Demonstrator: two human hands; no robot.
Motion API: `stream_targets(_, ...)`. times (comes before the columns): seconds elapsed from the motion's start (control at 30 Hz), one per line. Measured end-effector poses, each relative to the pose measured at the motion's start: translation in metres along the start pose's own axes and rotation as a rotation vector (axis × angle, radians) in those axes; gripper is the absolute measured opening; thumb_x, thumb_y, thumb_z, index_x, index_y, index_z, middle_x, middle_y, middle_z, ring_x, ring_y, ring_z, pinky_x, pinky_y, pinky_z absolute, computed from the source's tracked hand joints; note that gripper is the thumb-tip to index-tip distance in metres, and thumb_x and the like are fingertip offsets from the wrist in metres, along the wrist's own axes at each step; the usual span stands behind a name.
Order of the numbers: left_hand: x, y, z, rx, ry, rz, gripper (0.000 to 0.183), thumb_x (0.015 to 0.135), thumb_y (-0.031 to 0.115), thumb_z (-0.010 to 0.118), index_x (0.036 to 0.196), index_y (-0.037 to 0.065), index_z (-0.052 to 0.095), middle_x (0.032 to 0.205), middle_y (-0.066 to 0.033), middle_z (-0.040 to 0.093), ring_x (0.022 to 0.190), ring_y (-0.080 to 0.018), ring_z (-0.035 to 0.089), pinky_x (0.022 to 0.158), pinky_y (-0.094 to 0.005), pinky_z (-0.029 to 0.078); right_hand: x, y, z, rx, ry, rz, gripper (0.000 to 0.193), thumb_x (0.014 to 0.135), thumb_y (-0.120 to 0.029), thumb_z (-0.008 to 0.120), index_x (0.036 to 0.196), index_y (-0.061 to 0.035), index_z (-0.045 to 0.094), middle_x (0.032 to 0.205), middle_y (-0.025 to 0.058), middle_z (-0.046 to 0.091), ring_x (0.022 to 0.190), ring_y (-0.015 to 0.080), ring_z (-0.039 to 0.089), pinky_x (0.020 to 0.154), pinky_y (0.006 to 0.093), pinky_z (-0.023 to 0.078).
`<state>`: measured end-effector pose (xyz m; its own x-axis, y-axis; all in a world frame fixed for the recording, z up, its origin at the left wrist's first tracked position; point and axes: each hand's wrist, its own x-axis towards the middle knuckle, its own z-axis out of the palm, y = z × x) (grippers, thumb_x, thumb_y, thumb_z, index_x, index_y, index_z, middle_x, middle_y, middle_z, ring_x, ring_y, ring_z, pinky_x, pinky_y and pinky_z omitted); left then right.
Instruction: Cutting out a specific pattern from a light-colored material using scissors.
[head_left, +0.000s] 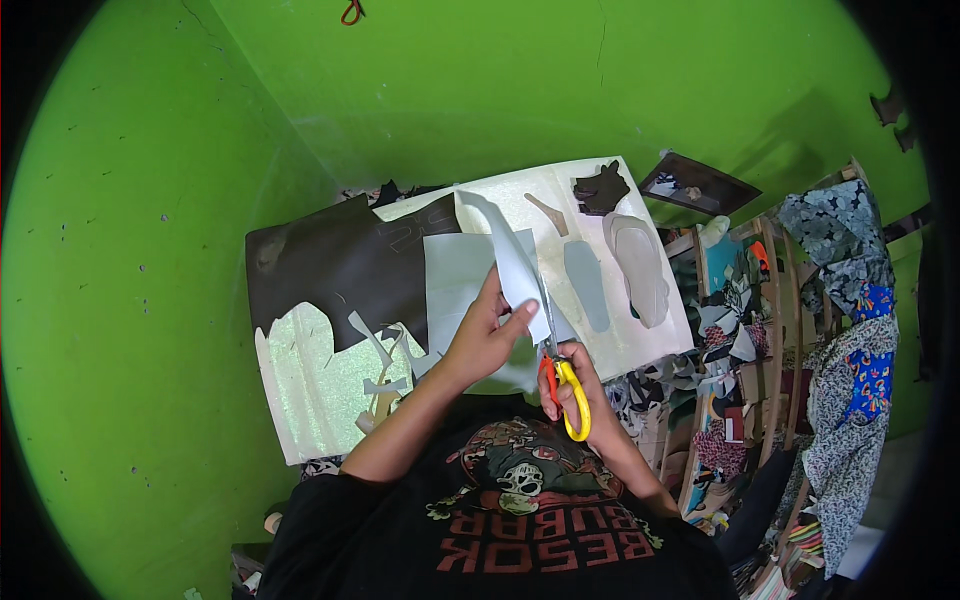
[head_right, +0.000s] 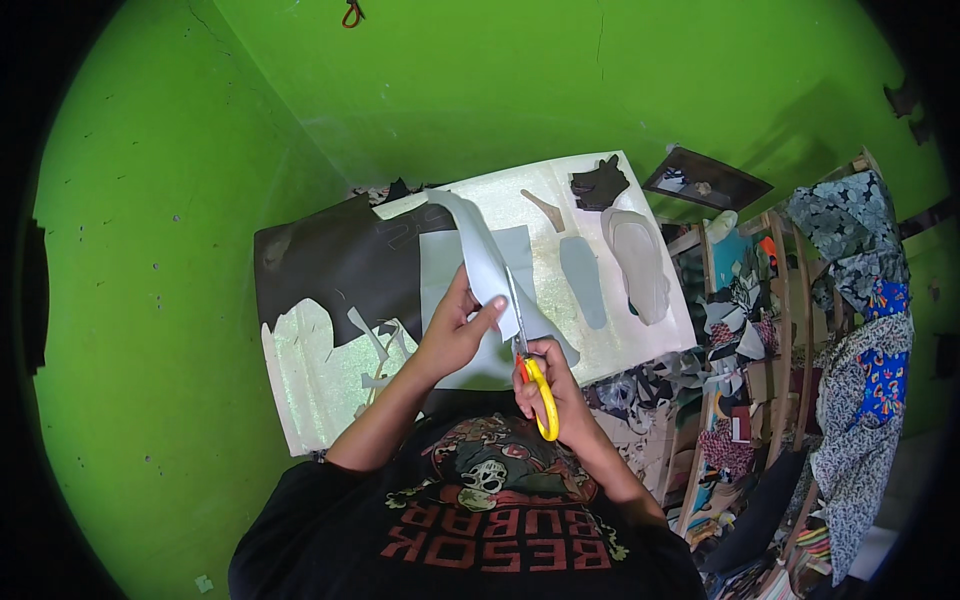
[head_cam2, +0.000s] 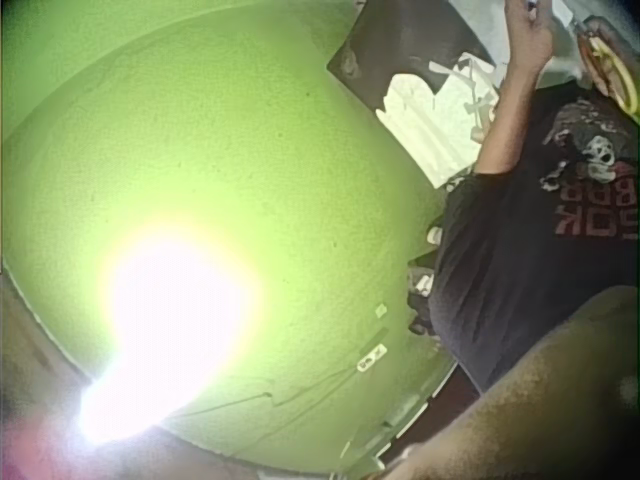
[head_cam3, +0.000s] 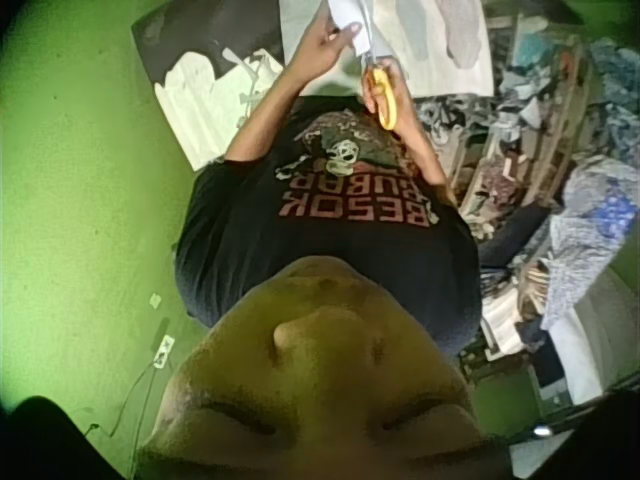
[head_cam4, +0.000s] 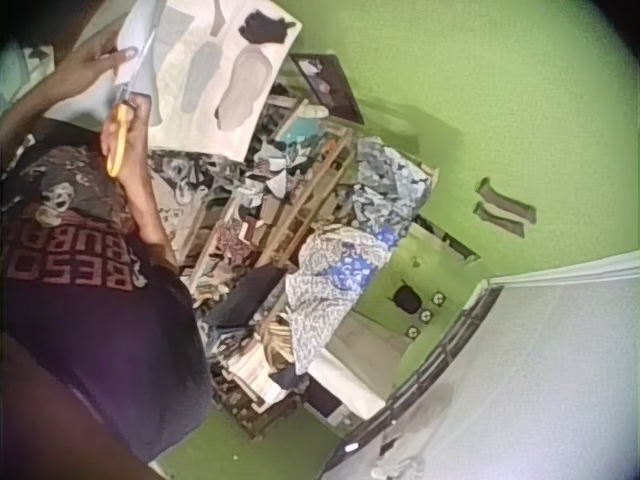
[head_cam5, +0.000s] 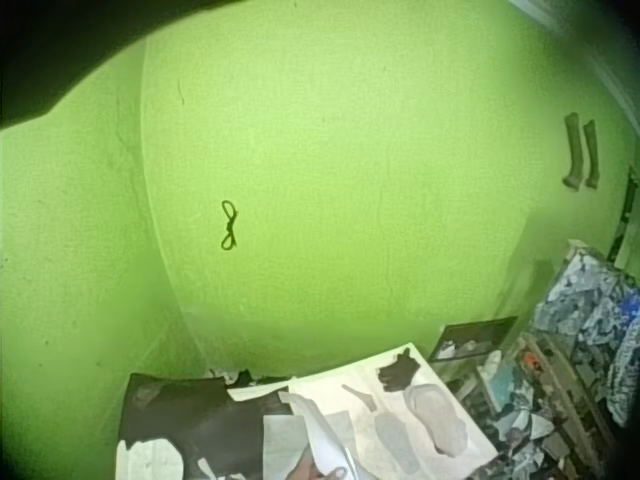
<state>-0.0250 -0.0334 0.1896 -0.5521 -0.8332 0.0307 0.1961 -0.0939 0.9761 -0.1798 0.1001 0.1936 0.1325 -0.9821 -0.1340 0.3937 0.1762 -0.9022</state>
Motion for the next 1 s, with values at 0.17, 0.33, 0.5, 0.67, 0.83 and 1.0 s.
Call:
stream_targets(0.17,0.003,-0.002,0.006,0.084,0.269,0.09,0.05,0.103,0.016,0.051,0.147,0.0,0.033,0.118,-0.0083,0.059,0.106,-0.0125,0.056,0.088,-0.0281,0.047,-0.001,-0.001,0.002,-0.2,-0.009,0.03,0.046,0.093,-0.004,0.062,0.128,-0.0042,0.033,0.089,0.003,0.04,0.075,0.009,0.044,0.065,0.0228,0.039)
stream_targets(0.33,0.008,0.004,-0.008,-0.212,0.355,-0.098,0.036,0.102,0.021,0.055,0.131,0.001,0.054,0.108,-0.0086,0.066,0.099,-0.0141,0.061,0.091,-0.0298,0.048,-0.003,-0.001,0.008,-0.344,-0.085,0.014,0.049,0.089,0.001,0.064,0.127,-0.0029,0.034,0.091,0.0017,0.039,0.081,0.0102,0.042,0.073,0.0232,0.039)
stream_targets(0.5,0.009,0.012,-0.015,-0.785,0.224,-0.234,0.052,0.101,0.043,0.049,0.132,0.001,0.053,0.122,-0.0138,0.065,0.111,-0.0263,0.064,0.098,-0.0415,0.049,-0.004,-0.006,0.009,-0.276,-0.119,0.07,0.05,0.088,0.001,0.067,0.127,-0.0033,0.036,0.09,0.0011,0.04,0.083,0.0096,0.042,0.072,0.0214,0.038)
stream_targets(0.67,0.007,0.011,-0.016,-0.954,0.053,-0.251,0.056,0.102,0.044,0.047,0.138,0.001,0.048,0.131,-0.0143,0.06,0.119,-0.0269,0.06,0.104,-0.0435,0.047,-0.006,-0.017,0.009,-0.073,-0.147,0.225,0.045,0.094,-0.008,0.061,0.131,-0.0051,0.035,0.092,0.0043,0.049,0.073,0.0077,0.047,0.066,0.0212,0.042)
stream_targets(0.83,0.008,0.003,-0.006,-0.889,0.096,-0.232,0.057,0.103,0.044,0.042,0.141,0.002,0.046,0.133,-0.0153,0.059,0.12,-0.0285,0.059,0.105,-0.0444,0.045,-0.004,-0.015,0.008,-0.092,-0.183,0.152,0.046,0.098,-0.017,0.056,0.135,-0.0042,0.031,0.095,0.0077,0.053,0.069,0.0086,0.049,0.065,0.023,0.046)
stream_targets(1.0,0.01,0.005,0.007,-0.847,0.146,-0.155,0.052,0.103,0.038,0.046,0.141,0.002,0.046,0.128,-0.0124,0.061,0.117,-0.0226,0.06,0.102,-0.0395,0.047,-0.002,-0.007,0.007,-0.088,-0.185,0.109,0.048,0.099,-0.019,0.055,0.137,-0.0037,0.029,0.097,0.0086,0.053,0.071,0.0097,0.051,0.066,0.0239,0.046)
